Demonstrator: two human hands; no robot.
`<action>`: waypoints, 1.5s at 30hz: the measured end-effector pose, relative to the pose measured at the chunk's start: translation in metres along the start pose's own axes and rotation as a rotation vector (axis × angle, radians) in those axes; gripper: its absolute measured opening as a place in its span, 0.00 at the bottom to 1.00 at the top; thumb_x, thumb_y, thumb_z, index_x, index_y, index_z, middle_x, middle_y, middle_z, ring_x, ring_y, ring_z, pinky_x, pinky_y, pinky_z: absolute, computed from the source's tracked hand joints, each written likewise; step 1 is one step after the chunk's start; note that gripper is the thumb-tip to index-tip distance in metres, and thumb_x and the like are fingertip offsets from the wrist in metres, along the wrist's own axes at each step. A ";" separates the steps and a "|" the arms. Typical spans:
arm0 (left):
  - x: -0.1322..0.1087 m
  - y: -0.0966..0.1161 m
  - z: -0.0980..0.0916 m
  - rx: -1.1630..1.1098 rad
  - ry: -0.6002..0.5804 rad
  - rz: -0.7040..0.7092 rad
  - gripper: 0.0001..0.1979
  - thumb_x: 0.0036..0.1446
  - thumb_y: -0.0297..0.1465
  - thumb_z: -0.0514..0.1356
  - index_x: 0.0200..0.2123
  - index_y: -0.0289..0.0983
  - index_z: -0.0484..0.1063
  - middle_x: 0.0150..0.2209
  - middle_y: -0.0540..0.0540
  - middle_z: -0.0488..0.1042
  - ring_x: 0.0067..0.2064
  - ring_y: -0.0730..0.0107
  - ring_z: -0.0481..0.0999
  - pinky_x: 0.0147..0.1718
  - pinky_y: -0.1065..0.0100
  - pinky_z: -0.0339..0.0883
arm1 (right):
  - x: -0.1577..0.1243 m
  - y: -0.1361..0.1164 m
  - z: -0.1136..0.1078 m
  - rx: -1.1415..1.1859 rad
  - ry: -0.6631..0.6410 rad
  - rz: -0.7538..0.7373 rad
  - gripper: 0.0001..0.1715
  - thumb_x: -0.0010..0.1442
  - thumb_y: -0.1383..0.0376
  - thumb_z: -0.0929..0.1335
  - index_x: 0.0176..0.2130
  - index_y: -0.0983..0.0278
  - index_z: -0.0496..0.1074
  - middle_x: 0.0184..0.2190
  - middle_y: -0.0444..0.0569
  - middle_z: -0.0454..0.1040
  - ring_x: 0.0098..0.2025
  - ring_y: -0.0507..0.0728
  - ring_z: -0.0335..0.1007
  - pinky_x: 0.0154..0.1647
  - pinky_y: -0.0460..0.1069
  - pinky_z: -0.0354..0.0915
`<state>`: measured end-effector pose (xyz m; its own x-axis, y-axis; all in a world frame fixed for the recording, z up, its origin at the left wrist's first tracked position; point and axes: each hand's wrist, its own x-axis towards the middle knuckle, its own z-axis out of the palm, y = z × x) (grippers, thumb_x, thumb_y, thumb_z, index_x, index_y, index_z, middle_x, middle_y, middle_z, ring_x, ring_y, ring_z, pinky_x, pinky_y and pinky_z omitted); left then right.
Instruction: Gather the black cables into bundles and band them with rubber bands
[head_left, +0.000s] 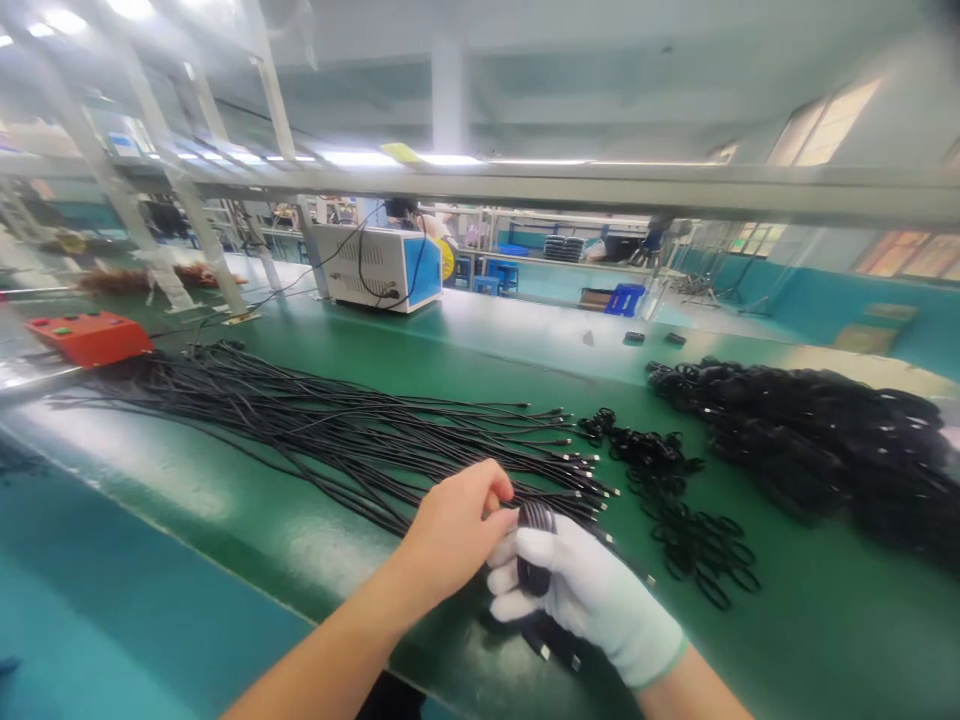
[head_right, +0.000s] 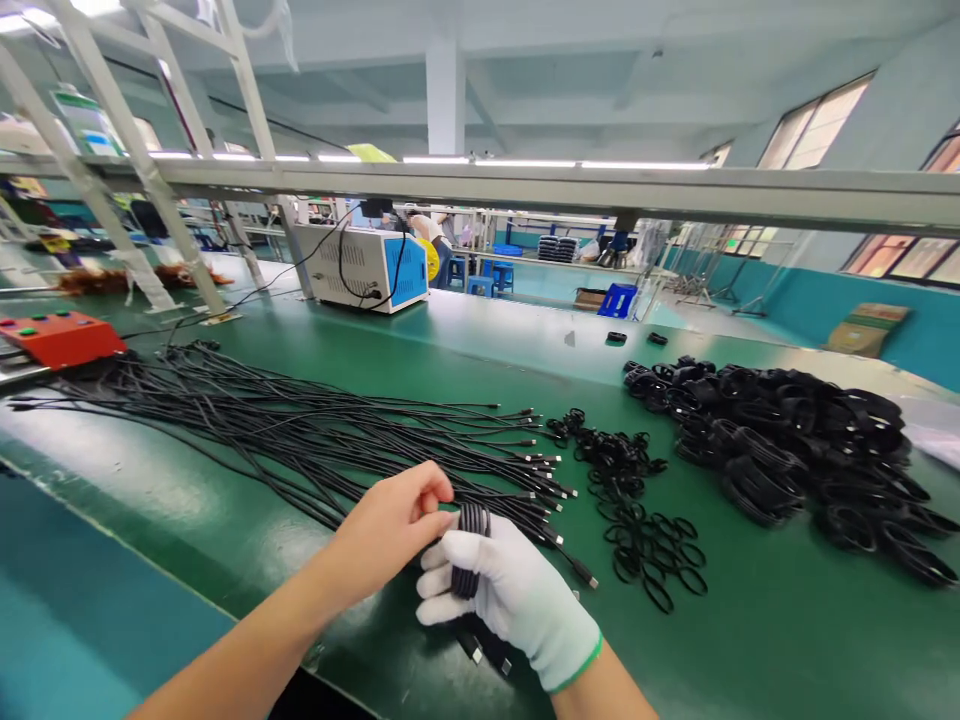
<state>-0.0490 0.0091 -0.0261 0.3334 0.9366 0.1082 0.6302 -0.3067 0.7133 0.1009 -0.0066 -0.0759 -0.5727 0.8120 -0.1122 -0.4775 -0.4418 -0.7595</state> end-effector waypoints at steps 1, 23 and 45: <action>-0.006 0.001 0.002 0.030 0.019 0.051 0.04 0.49 0.27 0.58 0.31 0.39 0.68 0.28 0.53 0.70 0.32 0.70 0.67 0.29 0.71 0.57 | 0.001 0.001 0.000 0.057 -0.003 -0.018 0.13 0.53 0.62 0.71 0.36 0.67 0.69 0.29 0.46 0.68 0.28 0.51 0.68 0.28 0.46 0.66; 0.003 -0.002 0.022 -0.053 -0.058 0.008 0.06 0.48 0.23 0.52 0.26 0.38 0.67 0.23 0.53 0.71 0.27 0.73 0.68 0.25 0.74 0.57 | -0.012 0.001 -0.007 -0.126 -0.006 0.078 0.14 0.46 0.65 0.72 0.33 0.70 0.70 0.27 0.47 0.67 0.25 0.50 0.68 0.18 0.44 0.69; 0.123 0.059 0.150 0.132 -0.399 0.372 0.05 0.46 0.23 0.59 0.25 0.39 0.71 0.28 0.50 0.69 0.35 0.65 0.70 0.40 0.66 0.58 | -0.030 -0.043 -0.016 -0.050 -0.273 -0.012 0.37 0.36 0.58 0.78 0.44 0.71 0.69 0.35 0.54 0.75 0.34 0.57 0.73 0.28 0.44 0.67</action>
<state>0.1347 0.0802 -0.0748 0.7734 0.6321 0.0479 0.4928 -0.6470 0.5818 0.1497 -0.0058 -0.0503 -0.7287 0.6814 0.0686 -0.4559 -0.4079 -0.7911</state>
